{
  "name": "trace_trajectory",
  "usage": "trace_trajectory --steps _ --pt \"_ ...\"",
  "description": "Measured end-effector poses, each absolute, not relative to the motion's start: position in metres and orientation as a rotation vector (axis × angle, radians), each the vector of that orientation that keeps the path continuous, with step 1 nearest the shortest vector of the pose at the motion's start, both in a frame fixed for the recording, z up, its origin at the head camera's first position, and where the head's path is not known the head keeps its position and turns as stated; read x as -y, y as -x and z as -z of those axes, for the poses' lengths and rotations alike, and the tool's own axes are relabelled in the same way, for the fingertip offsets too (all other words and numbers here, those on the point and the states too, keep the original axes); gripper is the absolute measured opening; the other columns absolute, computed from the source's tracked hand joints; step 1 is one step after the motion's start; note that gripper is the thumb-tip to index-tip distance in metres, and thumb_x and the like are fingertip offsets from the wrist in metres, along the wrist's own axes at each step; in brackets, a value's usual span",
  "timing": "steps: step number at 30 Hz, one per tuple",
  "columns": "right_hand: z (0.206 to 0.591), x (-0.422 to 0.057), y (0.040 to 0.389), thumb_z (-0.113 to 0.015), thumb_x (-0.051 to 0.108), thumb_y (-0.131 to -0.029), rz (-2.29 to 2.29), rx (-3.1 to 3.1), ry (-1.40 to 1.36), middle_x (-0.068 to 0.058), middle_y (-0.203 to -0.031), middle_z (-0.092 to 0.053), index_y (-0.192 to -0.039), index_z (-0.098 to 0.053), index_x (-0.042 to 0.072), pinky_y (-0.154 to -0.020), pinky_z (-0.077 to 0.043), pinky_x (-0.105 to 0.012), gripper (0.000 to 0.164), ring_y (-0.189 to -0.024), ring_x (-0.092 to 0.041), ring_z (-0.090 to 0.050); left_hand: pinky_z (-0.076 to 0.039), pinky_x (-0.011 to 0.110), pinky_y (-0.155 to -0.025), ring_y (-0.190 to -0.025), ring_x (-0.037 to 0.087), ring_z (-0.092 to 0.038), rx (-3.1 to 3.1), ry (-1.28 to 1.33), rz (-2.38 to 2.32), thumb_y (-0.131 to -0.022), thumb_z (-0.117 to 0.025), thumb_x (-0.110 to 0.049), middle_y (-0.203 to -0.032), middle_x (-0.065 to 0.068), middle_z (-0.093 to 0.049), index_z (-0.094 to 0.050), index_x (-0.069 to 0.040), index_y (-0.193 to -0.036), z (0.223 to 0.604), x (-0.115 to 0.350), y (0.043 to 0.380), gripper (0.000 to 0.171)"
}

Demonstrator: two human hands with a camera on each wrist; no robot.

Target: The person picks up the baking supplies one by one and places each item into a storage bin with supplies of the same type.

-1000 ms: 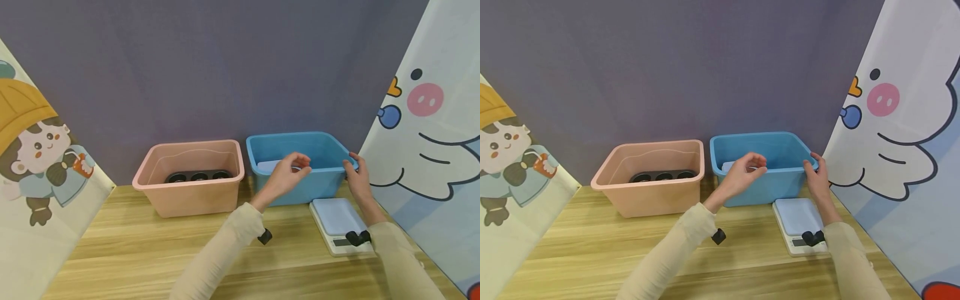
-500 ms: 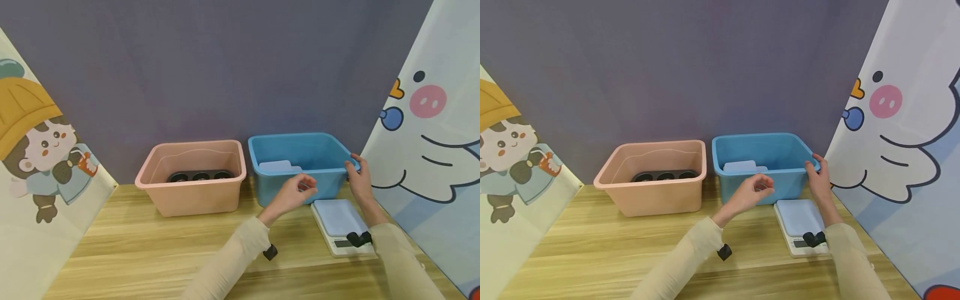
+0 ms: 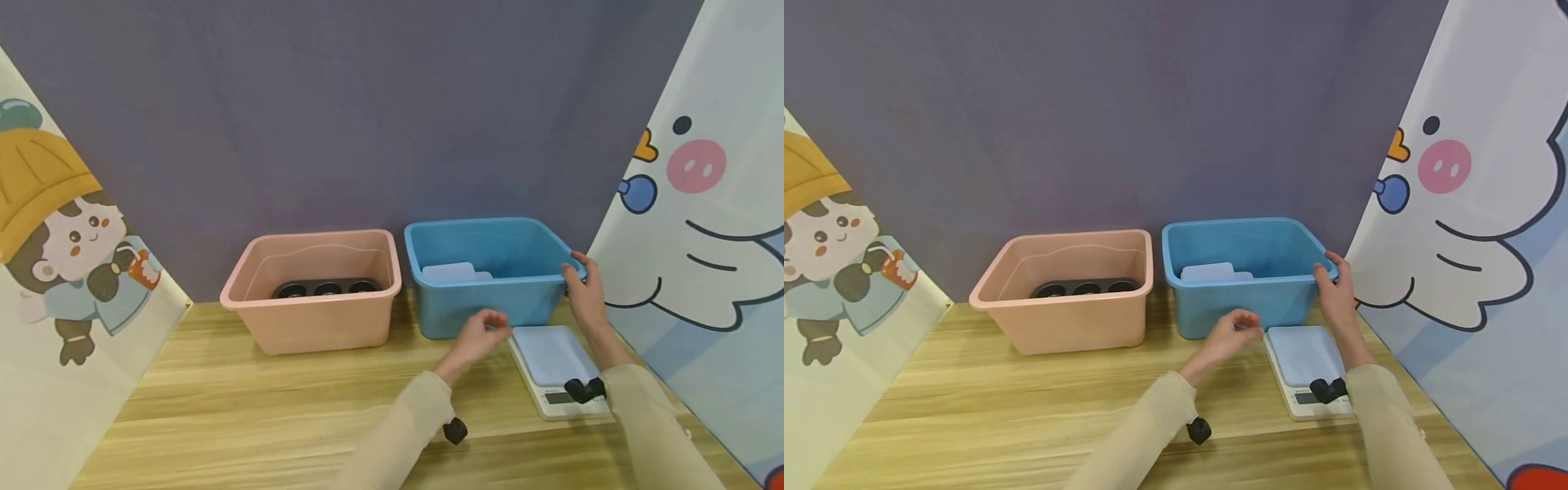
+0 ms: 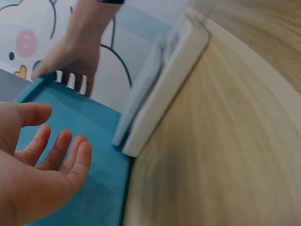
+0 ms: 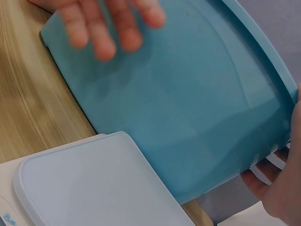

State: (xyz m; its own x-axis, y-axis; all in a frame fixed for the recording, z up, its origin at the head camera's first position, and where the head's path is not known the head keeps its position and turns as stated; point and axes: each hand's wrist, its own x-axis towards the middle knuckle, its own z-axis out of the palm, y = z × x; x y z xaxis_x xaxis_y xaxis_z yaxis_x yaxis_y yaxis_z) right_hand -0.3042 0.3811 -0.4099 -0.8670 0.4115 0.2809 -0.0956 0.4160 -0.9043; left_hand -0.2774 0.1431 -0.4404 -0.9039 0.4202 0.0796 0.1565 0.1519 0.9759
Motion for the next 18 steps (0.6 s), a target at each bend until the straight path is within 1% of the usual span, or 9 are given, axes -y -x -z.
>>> trace_trajectory --steps 5,8,11,14,18 --pt "0.410 -0.382 0.305 -0.038 0.044 -0.103 -1.454 2.211 0.285 -0.015 -0.150 -0.033 -0.156 -0.026 0.020 -0.076 -0.041 -0.023 0.059 -0.099 -0.009 -0.042 -0.046 0.023 -0.069 -0.083 0.006 -0.053 -2.229 -0.481 -1.838 -0.091 -0.070 -0.018 -0.102 -0.005 -0.061 -0.065 -0.007 -0.115 0.453 -0.151 0.279 0.027" --pt "0.410 -0.383 0.305 -0.038 0.044 -0.103 -1.458 2.213 0.279 -0.015 -0.151 -0.032 -0.156 -0.026 0.020 -0.078 -0.041 -0.025 0.059 -0.101 -0.009 -0.042 -0.045 0.023 -0.067 -0.080 0.006 -0.052 -2.225 -0.454 -1.855 -0.091 -0.070 -0.016 -0.101 -0.003 -0.061 -0.065 -0.005 -0.115 0.458 -0.156 0.281 0.027" --pt "0.409 -0.382 0.304 -0.037 0.045 -0.103 -1.465 2.215 0.272 -0.016 -0.153 -0.031 -0.157 -0.025 0.020 -0.081 -0.041 -0.030 0.060 -0.104 -0.013 -0.042 -0.049 0.025 -0.068 -0.078 0.009 -0.055 -2.169 -0.440 -1.889 -0.090 -0.071 -0.015 -0.098 -0.001 -0.061 -0.064 -0.003 -0.115 0.462 -0.160 0.282 0.028" --pt "0.409 -0.381 0.303 -0.036 0.045 -0.103 -1.468 2.218 0.272 -0.017 -0.154 -0.030 -0.157 -0.024 0.020 -0.083 -0.041 -0.033 0.061 -0.109 -0.019 -0.042 -0.052 0.028 -0.069 -0.075 0.012 -0.057 -2.125 -0.416 -1.901 -0.088 -0.072 -0.014 -0.094 -0.002 -0.060 -0.064 -0.004 -0.114 0.466 -0.165 0.283 0.028" --pt "0.408 -0.380 0.303 -0.036 0.045 -0.103 -1.475 2.220 0.267 -0.019 -0.157 -0.029 -0.157 -0.024 0.020 -0.084 -0.041 -0.035 0.060 -0.115 -0.025 -0.041 -0.049 0.027 -0.065 -0.071 0.011 -0.055 -2.159 -0.384 -1.865 -0.087 -0.073 -0.013 -0.090 -0.003 -0.058 -0.063 -0.007 -0.112 0.470 -0.171 0.285 0.027"
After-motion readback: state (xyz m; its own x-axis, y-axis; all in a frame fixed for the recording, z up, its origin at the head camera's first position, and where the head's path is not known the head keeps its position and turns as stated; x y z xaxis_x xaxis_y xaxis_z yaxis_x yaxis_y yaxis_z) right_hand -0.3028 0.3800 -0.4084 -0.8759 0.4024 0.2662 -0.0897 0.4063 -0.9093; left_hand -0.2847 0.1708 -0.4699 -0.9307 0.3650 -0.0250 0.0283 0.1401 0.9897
